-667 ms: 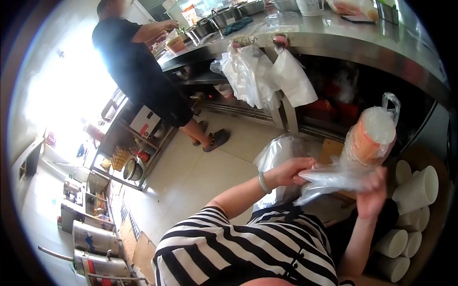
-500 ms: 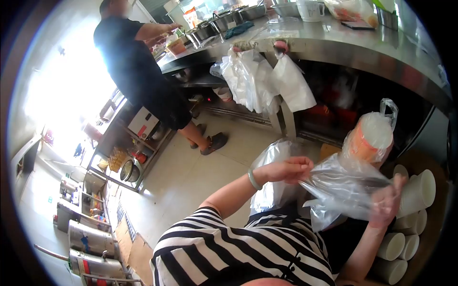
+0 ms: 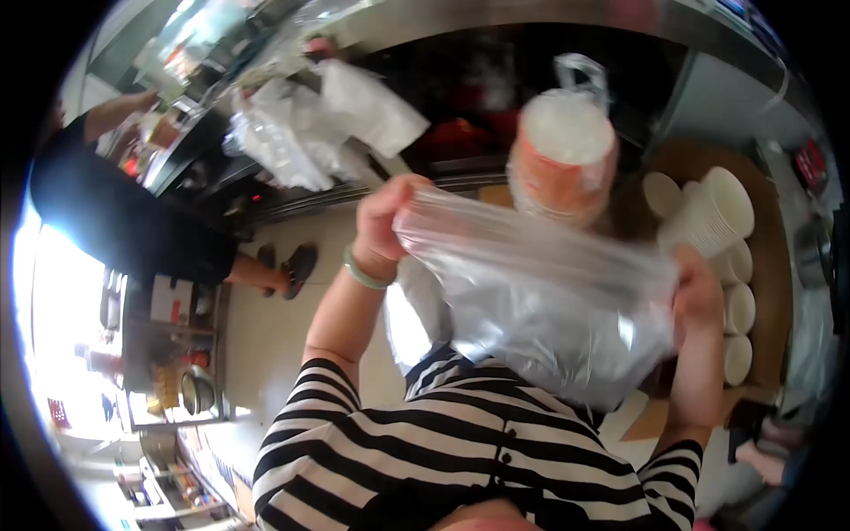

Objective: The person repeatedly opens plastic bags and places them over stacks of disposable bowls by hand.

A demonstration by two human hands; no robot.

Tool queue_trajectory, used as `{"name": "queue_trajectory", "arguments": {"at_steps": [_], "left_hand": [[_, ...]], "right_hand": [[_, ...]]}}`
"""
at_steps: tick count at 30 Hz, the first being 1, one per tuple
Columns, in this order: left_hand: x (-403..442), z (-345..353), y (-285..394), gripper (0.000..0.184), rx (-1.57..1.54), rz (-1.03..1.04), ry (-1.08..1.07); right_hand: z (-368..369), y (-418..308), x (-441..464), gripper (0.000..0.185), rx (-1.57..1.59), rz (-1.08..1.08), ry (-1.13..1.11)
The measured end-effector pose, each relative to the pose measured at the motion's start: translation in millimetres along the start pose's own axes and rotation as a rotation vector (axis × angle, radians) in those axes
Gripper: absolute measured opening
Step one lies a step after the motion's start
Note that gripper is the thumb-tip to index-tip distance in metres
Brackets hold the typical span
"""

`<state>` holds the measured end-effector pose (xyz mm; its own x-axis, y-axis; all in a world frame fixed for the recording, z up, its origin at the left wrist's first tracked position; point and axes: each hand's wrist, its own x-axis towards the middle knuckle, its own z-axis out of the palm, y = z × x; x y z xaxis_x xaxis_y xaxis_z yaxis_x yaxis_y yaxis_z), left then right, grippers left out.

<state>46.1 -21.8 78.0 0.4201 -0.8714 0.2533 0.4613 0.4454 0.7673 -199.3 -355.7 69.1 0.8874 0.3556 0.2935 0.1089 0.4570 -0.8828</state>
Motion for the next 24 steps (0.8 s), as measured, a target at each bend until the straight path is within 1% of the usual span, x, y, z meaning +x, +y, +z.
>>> {"name": "queue_trajectory", "arguments": {"at_steps": [2, 4, 5, 6, 8, 9, 10, 11, 12, 13, 14, 15, 16, 17, 18, 19, 21, 22, 23, 24], "left_hand": [[32.3, 4.2, 1.4, 0.051, -0.183, -0.004, -0.154], [66.4, 18.1, 4.8, 0.055, -0.28, 0.082, -0.038], [86.3, 25.6, 5.7, 0.052, -0.304, 0.113, 0.031], [106.1, 33.2, 6.5, 0.049, -0.325, 0.145, 0.1], [129.3, 20.3, -0.3, 0.041, -0.448, 0.042, -0.004], [136.1, 8.6, -11.0, 0.038, -0.53, 0.011, -0.037], [136.9, -0.7, -25.4, 0.036, -0.539, 0.024, -0.109], [131.0, 2.3, -37.1, 0.031, -0.7, -0.031, -0.106], [121.1, -10.0, -52.3, 0.029, -0.615, -0.024, 0.013], [110.9, -23.2, -68.6, 0.028, -0.533, -0.017, 0.136], [103.0, -25.6, -79.7, 0.028, -0.55, -0.026, 0.152], [94.8, -27.0, -91.0, 0.028, -0.492, -0.094, 0.297], [85.1, -28.5, -101.5, 0.029, -0.429, -0.168, 0.441], [78.1, -32.8, -112.9, 0.029, -0.444, -0.183, 0.451], [75.9, -39.1, -123.6, 0.029, -0.406, -0.189, 0.539], [74.4, -44.5, -132.7, 0.029, -0.364, -0.195, 0.624], [72.1, -64.3, -146.1, 0.027, -0.347, -0.213, 0.625], [67.7, -86.3, -152.1, 0.025, -0.37, -0.221, 0.524], [68.4, -81.3, -150.2, 0.024, -0.392, -0.229, 0.417], [72.6, -74.4, -151.6, 0.02, -0.33, -0.218, 0.599]], "right_hand": [[-19.4, 4.4, 0.1, 0.018, 0.276, -0.143, 0.273], [-21.7, -13.4, 26.8, 0.027, 0.4, -0.287, 0.54], [-0.4, -31.1, 58.2, 0.032, 0.325, -0.413, 0.707], [-18.8, -35.0, 70.2, 0.036, 0.566, -0.416, 0.331], [-19.5, -44.3, 83.1, 0.037, 0.769, -0.345, 0.304], [-24.7, -39.2, 82.4, 0.037, 0.761, -0.347, 0.31], [-36.4, -24.7, 82.9, 0.035, 0.78, -0.314, 0.36], [-46.8, -8.7, 82.0, 0.034, 0.803, -0.281, 0.414], [-49.9, 7.3, 76.3, 0.034, 0.805, -0.281, 0.425], [-48.9, 26.0, 66.5, 0.032, 0.812, -0.281, 0.39], [-49.7, 44.9, 56.8, 0.029, 0.821, -0.276, 0.361], [-56.3, 64.8, 49.4, 0.029, 0.833, -0.265, 0.384], [-55.0, 79.3, 47.0, 0.028, 0.711, -0.235, 0.54], [-54.0, 87.6, 41.4, 0.027, 0.577, -0.202, 0.687], [-50.5, 94.8, 36.8, 0.027, 0.47, -0.152, 0.75], [-54.1, 104.7, 32.8, 0.027, 0.466, -0.151, 0.762], [-69.1, 131.4, 24.1, 0.028, 0.343, -0.033, 1.027], [-66.0, 128.0, 22.0, 0.027, 0.201, 0.076, 1.059], [-72.3, 125.8, 15.2, 0.027, 0.204, 0.075, 1.081], [-82.4, 119.9, 6.6, 0.028, -0.399, 0.096, 1.119]]}}
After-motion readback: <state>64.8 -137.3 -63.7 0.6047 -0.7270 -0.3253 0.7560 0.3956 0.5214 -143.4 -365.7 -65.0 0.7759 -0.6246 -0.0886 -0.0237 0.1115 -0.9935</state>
